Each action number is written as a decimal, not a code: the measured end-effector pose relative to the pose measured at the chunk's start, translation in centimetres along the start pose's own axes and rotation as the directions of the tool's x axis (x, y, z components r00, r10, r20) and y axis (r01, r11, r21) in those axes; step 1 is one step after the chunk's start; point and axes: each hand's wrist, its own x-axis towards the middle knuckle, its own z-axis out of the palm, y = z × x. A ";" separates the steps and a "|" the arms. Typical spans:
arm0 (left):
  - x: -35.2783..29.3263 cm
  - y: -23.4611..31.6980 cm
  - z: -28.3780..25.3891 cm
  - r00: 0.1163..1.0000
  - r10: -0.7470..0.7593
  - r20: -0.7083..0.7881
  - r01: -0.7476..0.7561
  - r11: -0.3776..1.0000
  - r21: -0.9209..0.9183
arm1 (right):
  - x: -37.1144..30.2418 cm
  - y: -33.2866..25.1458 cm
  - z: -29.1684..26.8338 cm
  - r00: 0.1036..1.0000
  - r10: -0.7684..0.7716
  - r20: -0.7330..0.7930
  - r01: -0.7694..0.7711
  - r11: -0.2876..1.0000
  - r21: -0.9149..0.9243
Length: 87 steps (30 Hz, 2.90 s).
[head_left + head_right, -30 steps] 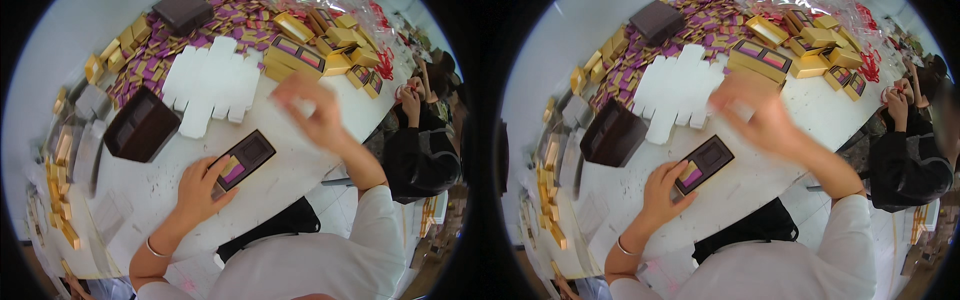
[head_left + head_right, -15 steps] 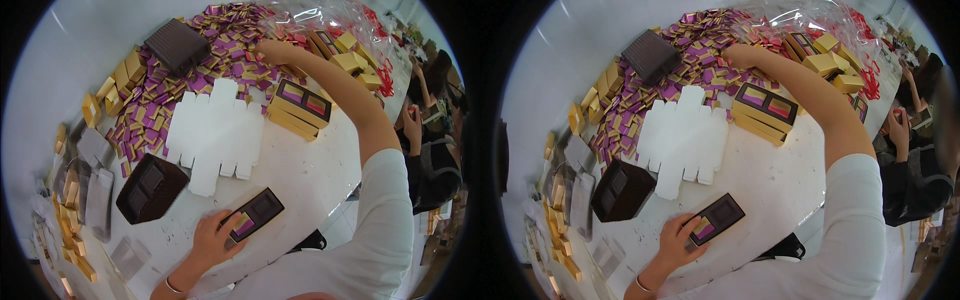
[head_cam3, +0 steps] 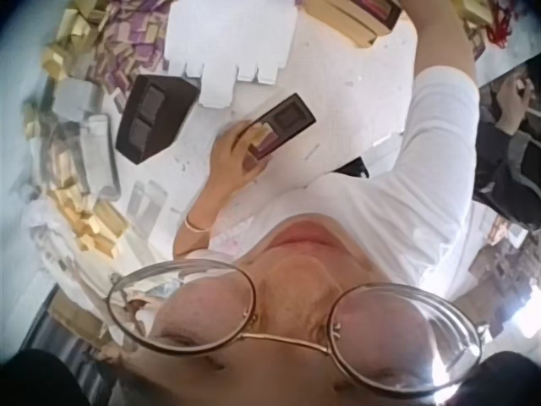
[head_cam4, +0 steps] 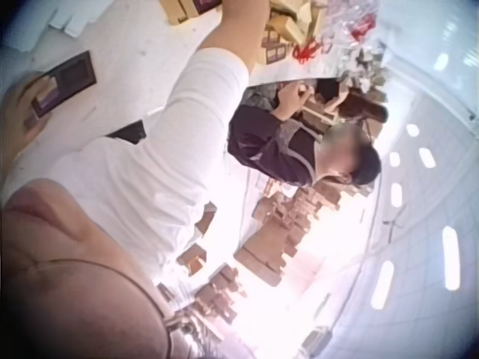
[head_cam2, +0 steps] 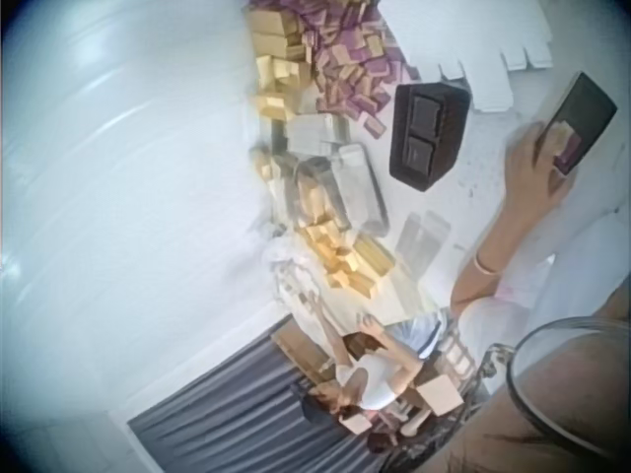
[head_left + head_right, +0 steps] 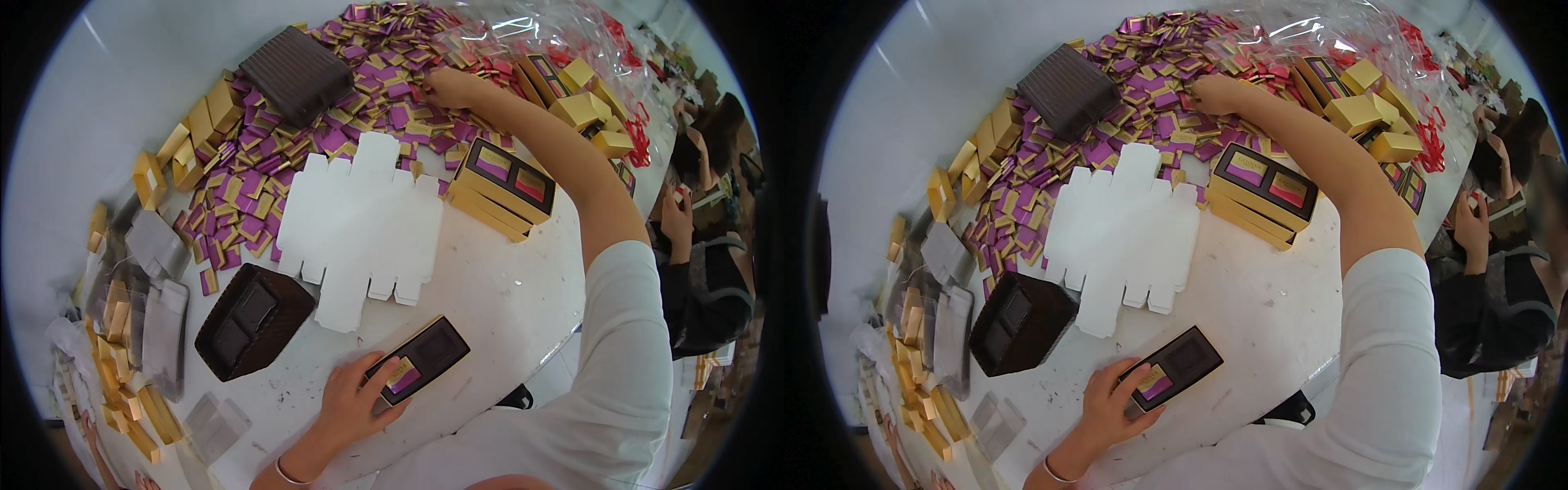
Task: The person assembles small rectangular boxes by inserting two colored inserts into a black tray, then placing the tray into a gold outer box. The person repeats this process multiple times, stacking the completed boxes on the table.
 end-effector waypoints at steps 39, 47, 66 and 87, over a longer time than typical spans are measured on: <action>-0.1 1.8 0.6 0.999 0.036 0.010 -0.037 0.999 0.023 | -31.0 -19.9 6.3 0.977 -0.155 -0.146 0.164 0.112 0.980; -0.2 1.8 0.9 0.999 0.002 0.044 -0.004 0.999 0.045 | -32.0 -19.6 6.8 0.947 -0.231 -0.222 0.277 0.244 0.929; -8.7 17.0 -11.3 0.831 0.100 -0.547 -0.531 -0.146 -0.835 | -34.3 -9.8 1.8 0.641 -0.008 -0.768 0.251 0.947 0.200; -25.5 -5.5 -21.9 0.260 -0.414 -0.872 0.889 0.456 0.049 | -16.8 -31.8 -0.3 0.633 -0.441 -0.636 0.679 0.710 0.184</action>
